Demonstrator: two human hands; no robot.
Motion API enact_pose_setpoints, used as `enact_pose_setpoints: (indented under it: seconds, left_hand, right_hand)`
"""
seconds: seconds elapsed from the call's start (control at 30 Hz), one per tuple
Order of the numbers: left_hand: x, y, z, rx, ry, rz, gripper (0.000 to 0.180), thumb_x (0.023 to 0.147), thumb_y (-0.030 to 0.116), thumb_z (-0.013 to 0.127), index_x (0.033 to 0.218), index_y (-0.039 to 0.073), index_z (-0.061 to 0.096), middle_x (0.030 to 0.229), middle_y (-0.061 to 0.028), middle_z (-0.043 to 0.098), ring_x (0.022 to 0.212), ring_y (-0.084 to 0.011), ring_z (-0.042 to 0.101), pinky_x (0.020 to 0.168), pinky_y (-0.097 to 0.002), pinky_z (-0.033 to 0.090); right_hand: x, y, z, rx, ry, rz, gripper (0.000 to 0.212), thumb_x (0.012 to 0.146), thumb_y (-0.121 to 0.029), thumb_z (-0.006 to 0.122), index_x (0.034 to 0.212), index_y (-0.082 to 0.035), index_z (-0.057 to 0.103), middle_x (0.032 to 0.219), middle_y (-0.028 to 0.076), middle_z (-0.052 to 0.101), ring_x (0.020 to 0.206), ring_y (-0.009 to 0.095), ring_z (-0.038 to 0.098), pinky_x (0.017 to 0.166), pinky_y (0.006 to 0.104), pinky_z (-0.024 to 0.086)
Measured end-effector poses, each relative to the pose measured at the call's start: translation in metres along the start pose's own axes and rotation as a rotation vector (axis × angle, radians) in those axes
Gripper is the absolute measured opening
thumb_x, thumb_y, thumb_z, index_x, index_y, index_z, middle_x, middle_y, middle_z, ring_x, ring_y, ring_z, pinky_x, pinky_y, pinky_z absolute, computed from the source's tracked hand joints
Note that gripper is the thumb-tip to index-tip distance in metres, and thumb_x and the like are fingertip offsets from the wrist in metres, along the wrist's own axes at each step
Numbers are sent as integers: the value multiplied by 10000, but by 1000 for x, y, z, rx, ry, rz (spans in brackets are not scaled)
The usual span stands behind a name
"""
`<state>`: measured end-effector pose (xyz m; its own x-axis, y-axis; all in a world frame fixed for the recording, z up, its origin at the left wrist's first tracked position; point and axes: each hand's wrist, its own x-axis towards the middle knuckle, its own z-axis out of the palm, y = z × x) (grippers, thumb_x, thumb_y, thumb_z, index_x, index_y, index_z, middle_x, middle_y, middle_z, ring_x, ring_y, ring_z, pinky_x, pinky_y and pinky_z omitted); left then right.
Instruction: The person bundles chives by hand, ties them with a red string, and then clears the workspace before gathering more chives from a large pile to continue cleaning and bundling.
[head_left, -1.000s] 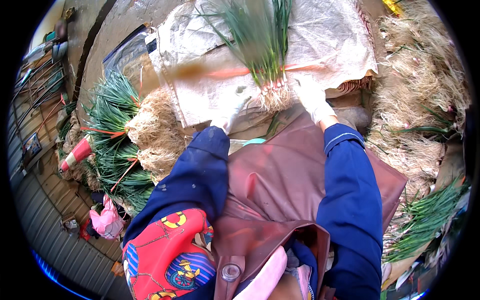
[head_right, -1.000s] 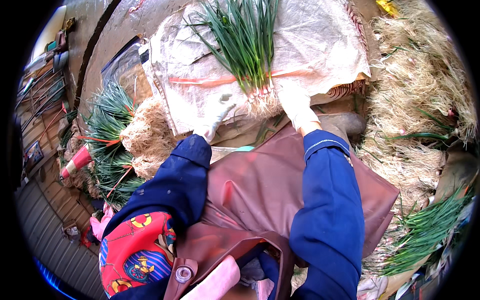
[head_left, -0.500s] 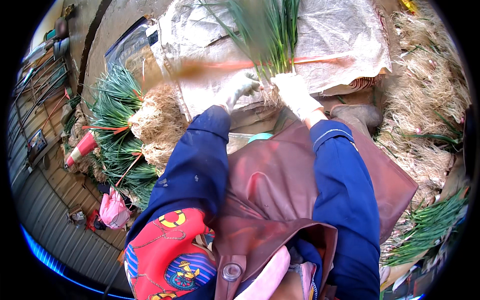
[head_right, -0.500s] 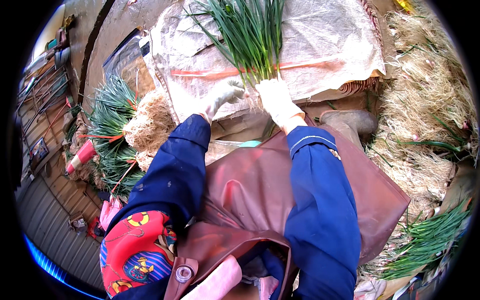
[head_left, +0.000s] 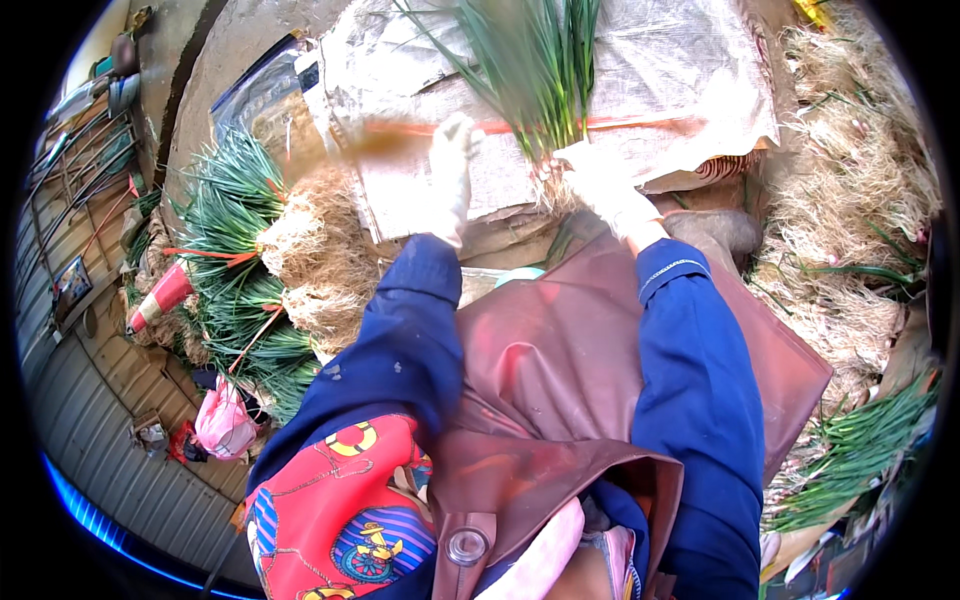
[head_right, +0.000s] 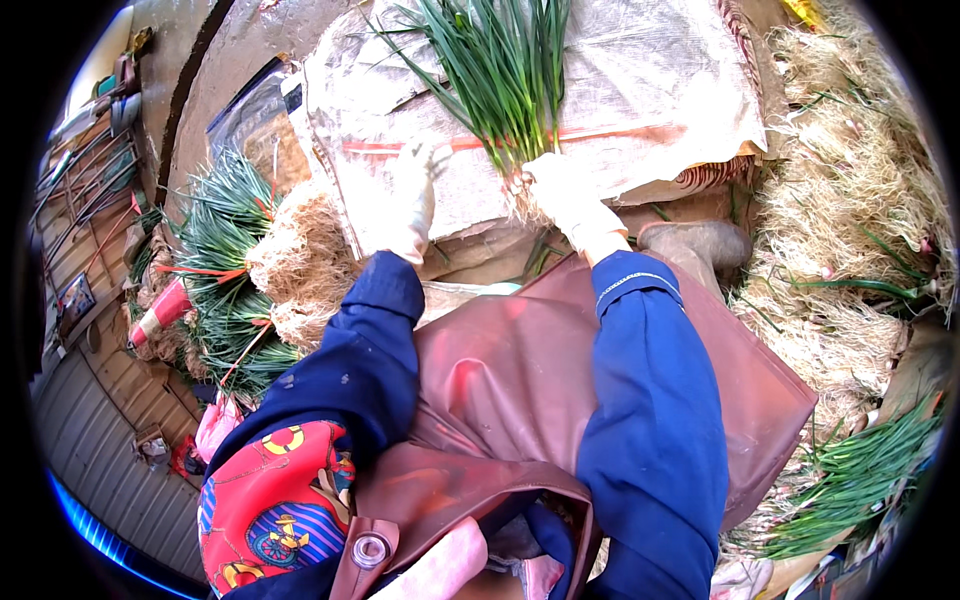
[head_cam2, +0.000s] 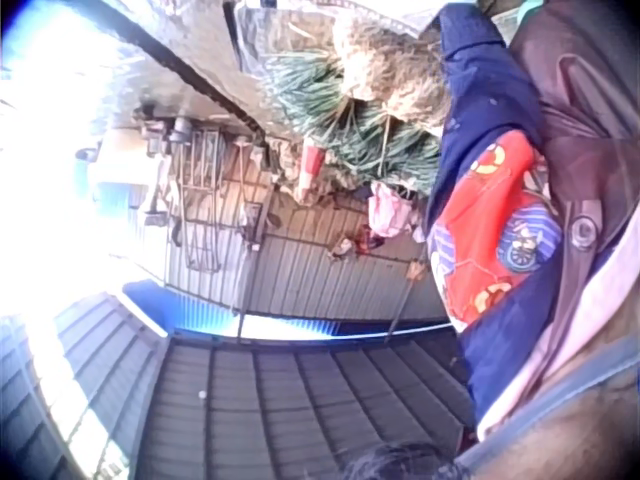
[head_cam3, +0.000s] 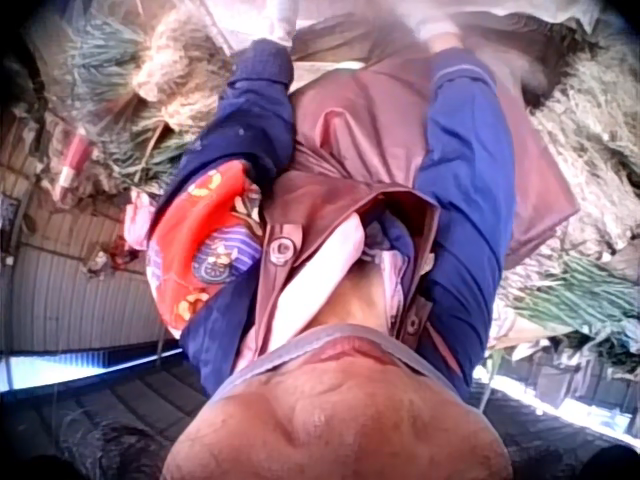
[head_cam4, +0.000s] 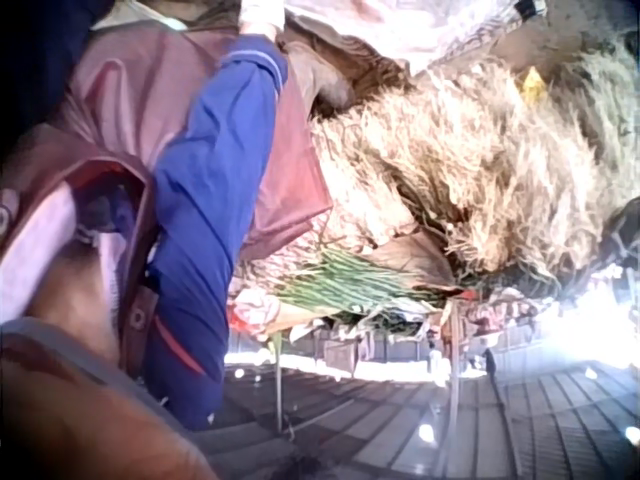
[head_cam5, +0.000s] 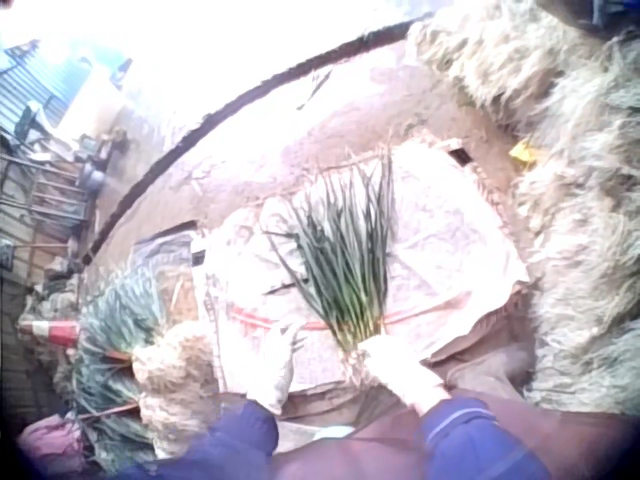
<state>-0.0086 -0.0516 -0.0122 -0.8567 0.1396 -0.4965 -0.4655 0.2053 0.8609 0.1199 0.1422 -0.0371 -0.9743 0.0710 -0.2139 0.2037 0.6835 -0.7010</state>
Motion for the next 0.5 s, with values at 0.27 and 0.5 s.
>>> enact_pose_setpoints:
  seconds: [0.27,0.5]
  left_hand:
    - [-43,-54,20,564,-245,-123,246,776,185,686,962,46,604,893,-91,610,803,-148,559,653,-271,477]
    - [-54,-26,17,137,-272,-237,222,840,203,619,995,45,603,914,-66,600,829,-148,556,672,-313,498]
  right_hand:
    - [-3,7,-17,-7,176,-77,215,809,-222,520,925,-95,649,882,132,625,828,305,601,753,399,475]
    - [-2,-12,-19,102,30,-9,238,827,-287,500,905,-113,642,877,113,627,857,283,592,779,389,458]
